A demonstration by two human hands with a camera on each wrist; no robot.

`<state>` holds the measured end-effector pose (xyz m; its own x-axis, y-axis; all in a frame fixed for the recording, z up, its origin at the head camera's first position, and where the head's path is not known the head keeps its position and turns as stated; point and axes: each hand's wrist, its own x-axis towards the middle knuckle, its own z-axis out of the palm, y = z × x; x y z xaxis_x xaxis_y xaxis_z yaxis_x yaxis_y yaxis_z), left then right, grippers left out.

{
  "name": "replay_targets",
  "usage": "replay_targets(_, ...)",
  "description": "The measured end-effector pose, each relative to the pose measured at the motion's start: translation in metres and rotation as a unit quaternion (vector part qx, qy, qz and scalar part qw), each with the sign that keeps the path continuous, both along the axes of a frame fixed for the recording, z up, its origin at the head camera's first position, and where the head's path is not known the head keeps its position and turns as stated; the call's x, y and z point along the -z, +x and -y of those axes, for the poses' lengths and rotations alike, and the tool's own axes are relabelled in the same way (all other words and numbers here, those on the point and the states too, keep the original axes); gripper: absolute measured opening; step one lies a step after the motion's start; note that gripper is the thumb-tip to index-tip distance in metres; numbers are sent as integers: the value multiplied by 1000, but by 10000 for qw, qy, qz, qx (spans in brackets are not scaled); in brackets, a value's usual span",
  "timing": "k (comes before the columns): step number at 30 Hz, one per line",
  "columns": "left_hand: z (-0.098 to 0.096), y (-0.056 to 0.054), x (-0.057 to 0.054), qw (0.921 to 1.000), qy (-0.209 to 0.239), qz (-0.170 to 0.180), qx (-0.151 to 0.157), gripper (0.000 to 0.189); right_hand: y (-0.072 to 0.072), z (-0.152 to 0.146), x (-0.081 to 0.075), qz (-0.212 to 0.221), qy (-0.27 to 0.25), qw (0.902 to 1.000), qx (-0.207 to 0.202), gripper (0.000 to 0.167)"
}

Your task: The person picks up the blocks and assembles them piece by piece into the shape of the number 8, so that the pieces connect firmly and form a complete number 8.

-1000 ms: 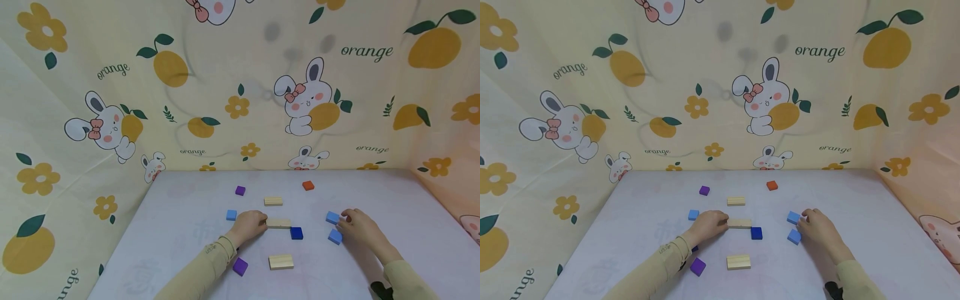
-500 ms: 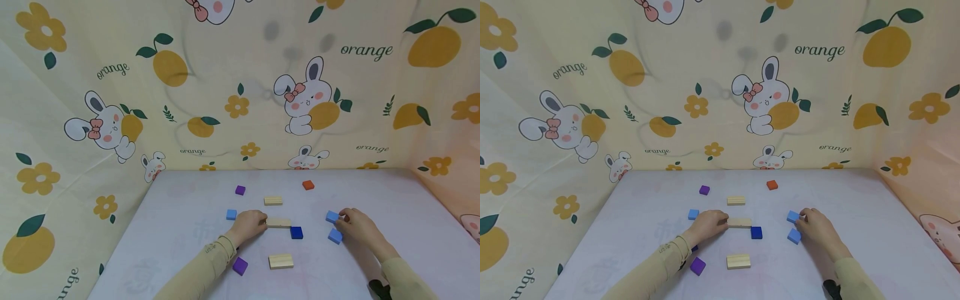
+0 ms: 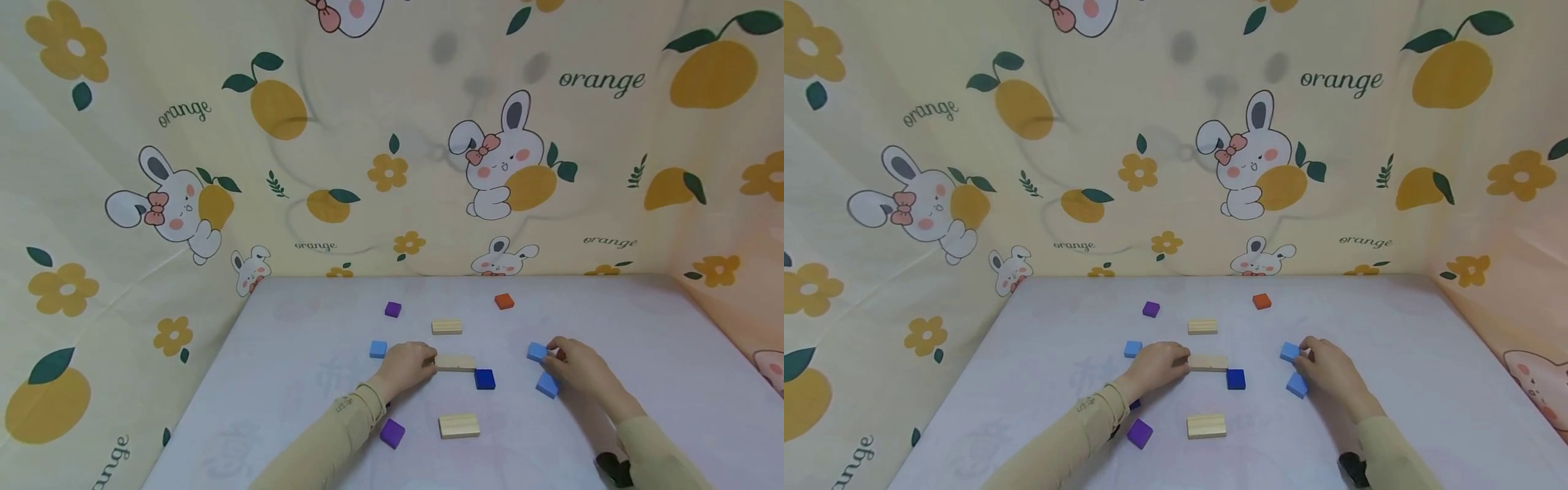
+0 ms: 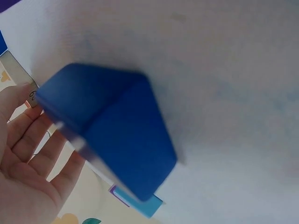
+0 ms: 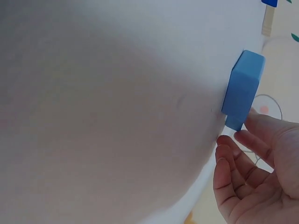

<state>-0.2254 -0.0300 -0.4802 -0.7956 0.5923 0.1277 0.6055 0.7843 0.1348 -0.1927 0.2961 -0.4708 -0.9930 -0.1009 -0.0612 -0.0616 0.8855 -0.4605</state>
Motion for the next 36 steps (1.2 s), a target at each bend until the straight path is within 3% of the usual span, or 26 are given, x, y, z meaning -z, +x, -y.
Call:
replay_targets(7,1,2,-1,10000,-37,-32,-20,22,-7,8,0,146,-13,9999,-70,31)
replay_targets(15,3,1,2,9987,-85,-494,36,23,-18,22,0,302,225,9993,-53,30)
replay_targets(24,0,1,3,9954,-358,-877,145,17,-25,42,1,166,246,9993,-245,27)
replay_targets(36,-2,2,-1,9958,-504,-755,110,14,-31,63,1,223,301,9987,-352,27)
